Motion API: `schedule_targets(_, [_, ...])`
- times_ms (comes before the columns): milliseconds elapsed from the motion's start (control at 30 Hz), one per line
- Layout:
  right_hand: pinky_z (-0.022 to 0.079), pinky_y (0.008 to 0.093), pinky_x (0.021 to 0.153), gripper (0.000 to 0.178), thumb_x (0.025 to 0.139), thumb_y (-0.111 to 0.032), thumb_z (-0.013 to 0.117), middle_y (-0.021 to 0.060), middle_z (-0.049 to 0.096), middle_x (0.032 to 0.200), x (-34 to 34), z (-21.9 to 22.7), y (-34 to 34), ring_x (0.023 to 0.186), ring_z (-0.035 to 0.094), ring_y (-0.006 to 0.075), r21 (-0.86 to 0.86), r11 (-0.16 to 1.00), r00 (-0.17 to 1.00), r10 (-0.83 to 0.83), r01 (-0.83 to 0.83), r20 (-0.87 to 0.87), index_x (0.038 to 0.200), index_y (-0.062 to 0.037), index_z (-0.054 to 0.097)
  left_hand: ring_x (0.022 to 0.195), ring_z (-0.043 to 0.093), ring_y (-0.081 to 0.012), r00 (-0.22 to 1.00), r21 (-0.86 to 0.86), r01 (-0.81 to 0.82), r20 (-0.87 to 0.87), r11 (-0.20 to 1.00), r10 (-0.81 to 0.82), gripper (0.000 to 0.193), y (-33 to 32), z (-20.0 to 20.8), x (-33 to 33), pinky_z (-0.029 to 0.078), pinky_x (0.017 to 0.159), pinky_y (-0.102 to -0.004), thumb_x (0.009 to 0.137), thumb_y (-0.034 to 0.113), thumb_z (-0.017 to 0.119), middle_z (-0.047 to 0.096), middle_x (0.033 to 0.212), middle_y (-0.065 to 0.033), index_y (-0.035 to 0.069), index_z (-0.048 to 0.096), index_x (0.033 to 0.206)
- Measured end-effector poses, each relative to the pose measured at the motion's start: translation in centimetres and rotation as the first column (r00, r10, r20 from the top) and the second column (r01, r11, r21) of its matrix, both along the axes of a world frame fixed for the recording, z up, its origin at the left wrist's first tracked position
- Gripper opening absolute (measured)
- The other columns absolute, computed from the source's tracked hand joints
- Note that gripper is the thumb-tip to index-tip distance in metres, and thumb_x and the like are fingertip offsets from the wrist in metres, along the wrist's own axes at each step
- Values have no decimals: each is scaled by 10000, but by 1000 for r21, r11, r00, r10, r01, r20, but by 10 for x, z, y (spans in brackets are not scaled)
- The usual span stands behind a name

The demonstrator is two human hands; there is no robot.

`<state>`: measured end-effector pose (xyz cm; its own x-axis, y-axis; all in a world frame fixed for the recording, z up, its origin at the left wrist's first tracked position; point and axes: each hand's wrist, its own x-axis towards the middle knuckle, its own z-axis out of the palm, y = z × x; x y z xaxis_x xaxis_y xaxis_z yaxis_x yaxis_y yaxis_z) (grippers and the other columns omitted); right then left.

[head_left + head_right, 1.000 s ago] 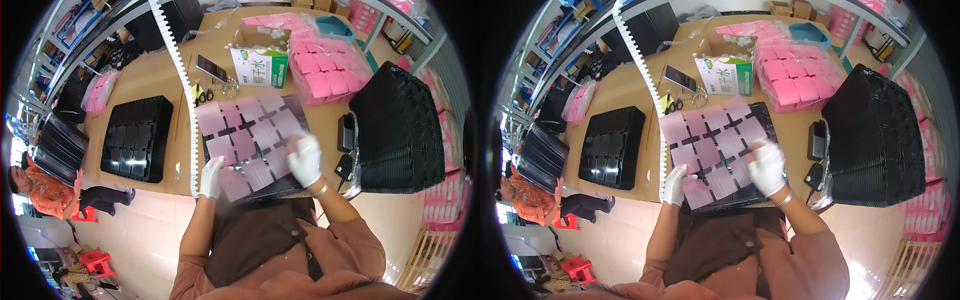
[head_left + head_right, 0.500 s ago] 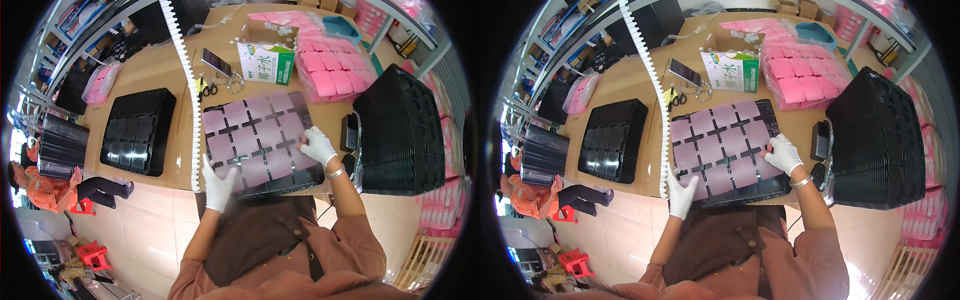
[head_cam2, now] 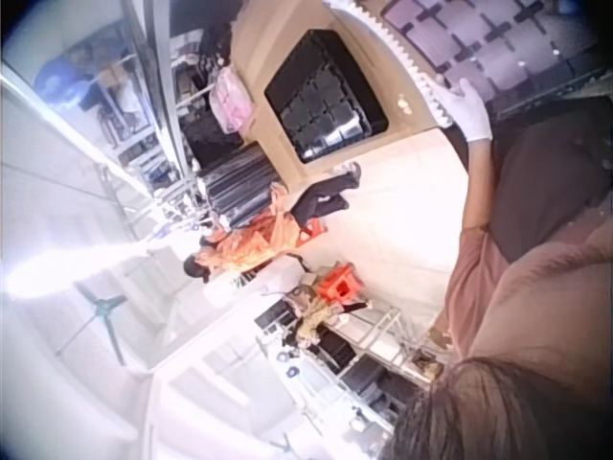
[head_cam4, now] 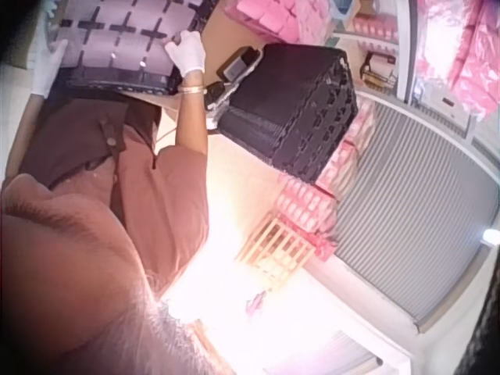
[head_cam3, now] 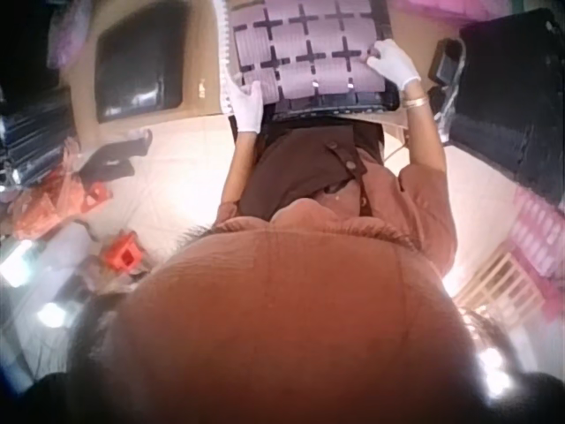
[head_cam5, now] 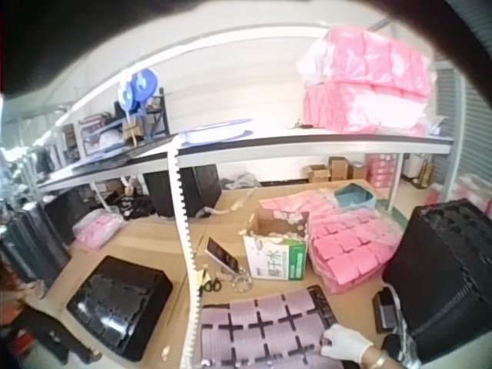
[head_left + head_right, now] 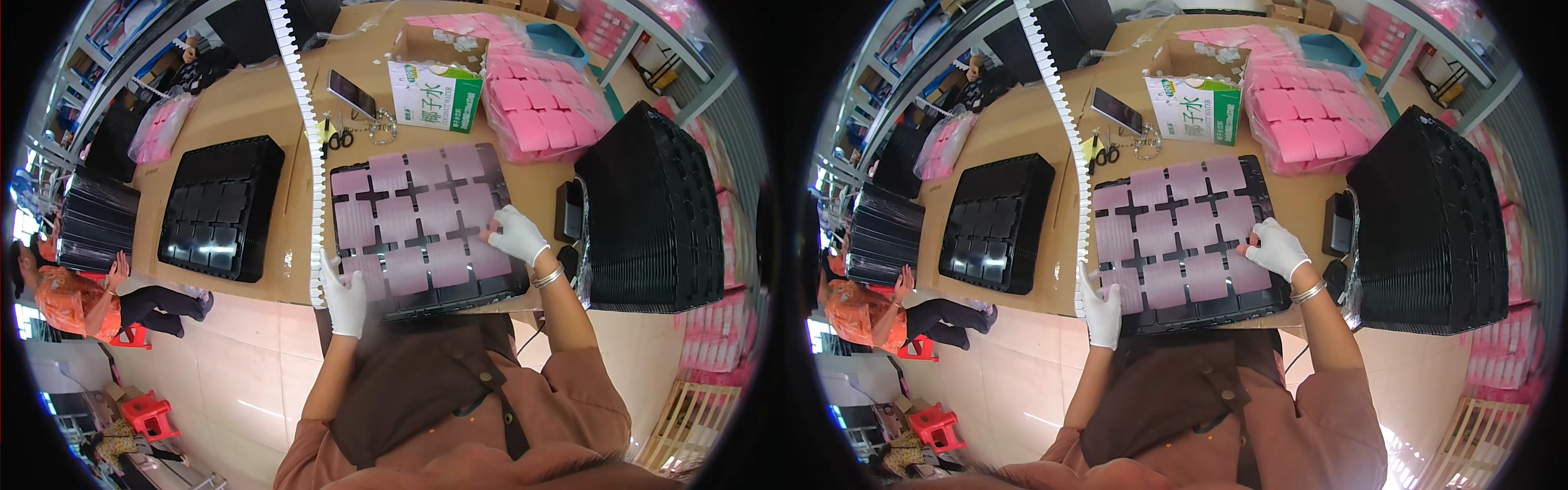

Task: The person applies pink foam inserts and white adhesive tabs to black plastic trays by hand.

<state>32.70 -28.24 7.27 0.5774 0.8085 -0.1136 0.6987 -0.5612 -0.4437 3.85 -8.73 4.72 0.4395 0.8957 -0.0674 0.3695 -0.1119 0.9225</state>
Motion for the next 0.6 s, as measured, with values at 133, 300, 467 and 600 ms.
schedule_targets(133, [492, 371, 717, 348, 810, -312, 697, 163, 646, 850, -7, 11, -4, 800, 636, 310, -12, 998, 978, -61, 60, -198, 943, -7, 598, 1073, 501, -306, 992, 232, 47, -128, 972, -17, 816, -6, -1, -2, 428, 941, -396, 814, 27, 611, 471, 1255, -194, 21, 158, 1493])
schedule_targets(300, [482, 272, 640, 182, 812, -108, 628, 92, 651, 826, -3, -2, -29, 706, 626, 150, 186, 946, 725, -69, 266, -685, 933, 23, 592, 1149, 472, -342, 985, 198, 123, -142, 972, -96, 786, -18, 8, -13, 401, 978, -420, 830, 59, 607, 485, 1200, -190, 11, 172, 1483])
schedule_targets(467, [472, 248, 618, 92, 794, -33, 576, 70, 646, 710, -20, -5, -46, 641, 612, 120, 96, 925, 695, -205, 368, -690, 822, 31, 636, 1110, 515, -334, 964, 43, 176, -211, 984, -163, 766, -26, 12, -24, 441, 939, -404, 833, 52, 612, 489, 1223, -186, 21, 197, 1476])
schedule_targets(600, [476, 255, 619, 99, 793, -40, 585, 81, 662, 695, -26, -5, -43, 623, 617, 122, 75, 920, 745, -262, 385, -613, 836, 26, 646, 1133, 507, -348, 954, 105, 195, -253, 975, -163, 749, -26, 10, -25, 444, 945, -406, 835, 39, 606, 485, 1227, -199, 19, 210, 1470])
